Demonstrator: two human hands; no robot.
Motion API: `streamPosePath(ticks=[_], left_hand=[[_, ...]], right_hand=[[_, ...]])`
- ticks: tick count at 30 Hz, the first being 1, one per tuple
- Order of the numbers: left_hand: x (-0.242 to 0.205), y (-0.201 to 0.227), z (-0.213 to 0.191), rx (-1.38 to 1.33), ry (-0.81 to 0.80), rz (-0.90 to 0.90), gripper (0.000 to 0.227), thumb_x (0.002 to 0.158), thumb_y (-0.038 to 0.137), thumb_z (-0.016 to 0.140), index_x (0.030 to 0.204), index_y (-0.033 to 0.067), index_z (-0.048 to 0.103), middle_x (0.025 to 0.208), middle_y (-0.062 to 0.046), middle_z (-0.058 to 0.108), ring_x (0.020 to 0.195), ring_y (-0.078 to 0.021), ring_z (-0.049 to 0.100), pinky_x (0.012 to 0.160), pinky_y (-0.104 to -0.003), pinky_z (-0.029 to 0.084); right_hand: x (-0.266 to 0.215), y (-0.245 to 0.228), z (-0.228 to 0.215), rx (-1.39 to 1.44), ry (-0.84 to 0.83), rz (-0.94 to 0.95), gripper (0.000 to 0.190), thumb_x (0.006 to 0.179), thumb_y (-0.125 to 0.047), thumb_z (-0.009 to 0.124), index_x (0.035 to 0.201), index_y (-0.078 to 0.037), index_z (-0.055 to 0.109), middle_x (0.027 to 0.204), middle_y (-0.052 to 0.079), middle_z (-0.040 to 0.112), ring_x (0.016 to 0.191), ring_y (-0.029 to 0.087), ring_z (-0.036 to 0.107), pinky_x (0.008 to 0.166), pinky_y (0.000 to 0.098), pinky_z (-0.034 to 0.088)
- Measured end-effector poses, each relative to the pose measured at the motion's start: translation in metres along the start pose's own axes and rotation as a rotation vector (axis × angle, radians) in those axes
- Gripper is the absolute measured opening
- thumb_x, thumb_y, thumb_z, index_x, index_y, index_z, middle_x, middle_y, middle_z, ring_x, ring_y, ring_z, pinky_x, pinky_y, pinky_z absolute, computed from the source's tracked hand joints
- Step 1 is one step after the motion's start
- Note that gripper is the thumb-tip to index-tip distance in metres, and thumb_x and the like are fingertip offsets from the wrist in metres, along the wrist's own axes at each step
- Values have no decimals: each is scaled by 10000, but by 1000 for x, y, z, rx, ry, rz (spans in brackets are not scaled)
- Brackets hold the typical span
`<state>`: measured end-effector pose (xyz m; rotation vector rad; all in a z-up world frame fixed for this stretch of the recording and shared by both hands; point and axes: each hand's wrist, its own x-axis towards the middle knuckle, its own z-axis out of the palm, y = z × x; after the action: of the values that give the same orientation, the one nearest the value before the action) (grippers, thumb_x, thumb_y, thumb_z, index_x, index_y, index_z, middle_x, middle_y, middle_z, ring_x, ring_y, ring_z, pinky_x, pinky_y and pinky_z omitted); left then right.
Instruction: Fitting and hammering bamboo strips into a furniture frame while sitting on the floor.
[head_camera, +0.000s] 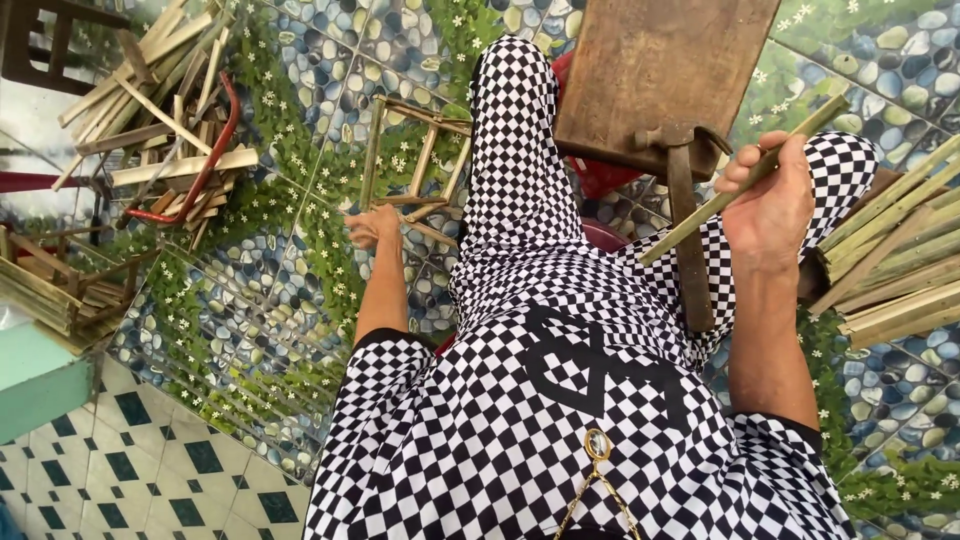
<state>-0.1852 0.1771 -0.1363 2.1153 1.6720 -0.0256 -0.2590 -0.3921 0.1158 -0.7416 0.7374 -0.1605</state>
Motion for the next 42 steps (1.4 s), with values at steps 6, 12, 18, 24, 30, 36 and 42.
streamPosePath(ticks=[6, 12, 18, 24, 30, 36, 42], left_hand=[[15, -21, 4, -330, -634, -393, 484, 892, 367, 677, 1284, 117, 545, 1286, -125, 499, 1099, -294, 453, 856, -532, 368], [-2, -14, 10, -660, -640, -603, 304, 967, 185, 645, 1244, 95, 558, 1315, -164, 568, 1092, -392, 677, 1049, -662, 410], [-8, -10, 9, -801, -595, -669, 215, 965, 123, 641, 1157, 63, 566, 1212, -212, 567, 969, -432, 670, 931, -655, 534], [-33, 38, -19, -850, -620, -635, 148, 996, 136, 587, 1082, 35, 521, 1168, -266, 519, 1016, -434, 592, 874, -642, 596], [-31, 106, -30, -809, -591, -436, 125, 980, 89, 551, 942, 95, 432, 1023, -143, 456, 1000, -344, 552, 948, -735, 534], [-6, 152, -22, -609, -462, -75, 484, 940, 57, 551, 1412, 107, 455, 1027, -71, 438, 762, -174, 361, 673, -357, 379], [-8, 208, -85, -447, -381, 344, 152, 953, -1, 533, 1073, 84, 569, 782, 15, 494, 585, -61, 396, 517, -197, 376]], right_hand=[[0, 6, -9, 39, 24, 16, 271, 1027, -421, 531, 968, -188, 657, 804, 2, 593, 692, 124, 514, 619, 249, 404], [-6, 8, -11, 17, 25, 6, 289, 1049, -408, 503, 985, -166, 647, 810, 2, 601, 694, 121, 519, 633, 251, 428], [-13, 8, -14, -9, 85, -9, 300, 1083, -379, 460, 982, -148, 622, 794, 8, 599, 673, 120, 526, 618, 248, 434], [-9, 12, -22, -41, 120, -3, 298, 1071, -401, 467, 988, -157, 616, 800, 6, 595, 689, 115, 523, 618, 239, 428], [-11, 10, -14, -38, 152, -27, 292, 1067, -387, 486, 977, -148, 627, 795, 14, 599, 679, 122, 536, 609, 242, 442], [-13, 8, -17, -60, 143, -49, 293, 1072, -399, 486, 995, -155, 630, 815, 8, 603, 686, 117, 539, 619, 243, 453], [-17, -1, -10, -82, 134, -40, 288, 1088, -380, 477, 992, -156, 631, 821, 0, 604, 695, 112, 541, 621, 245, 468]])
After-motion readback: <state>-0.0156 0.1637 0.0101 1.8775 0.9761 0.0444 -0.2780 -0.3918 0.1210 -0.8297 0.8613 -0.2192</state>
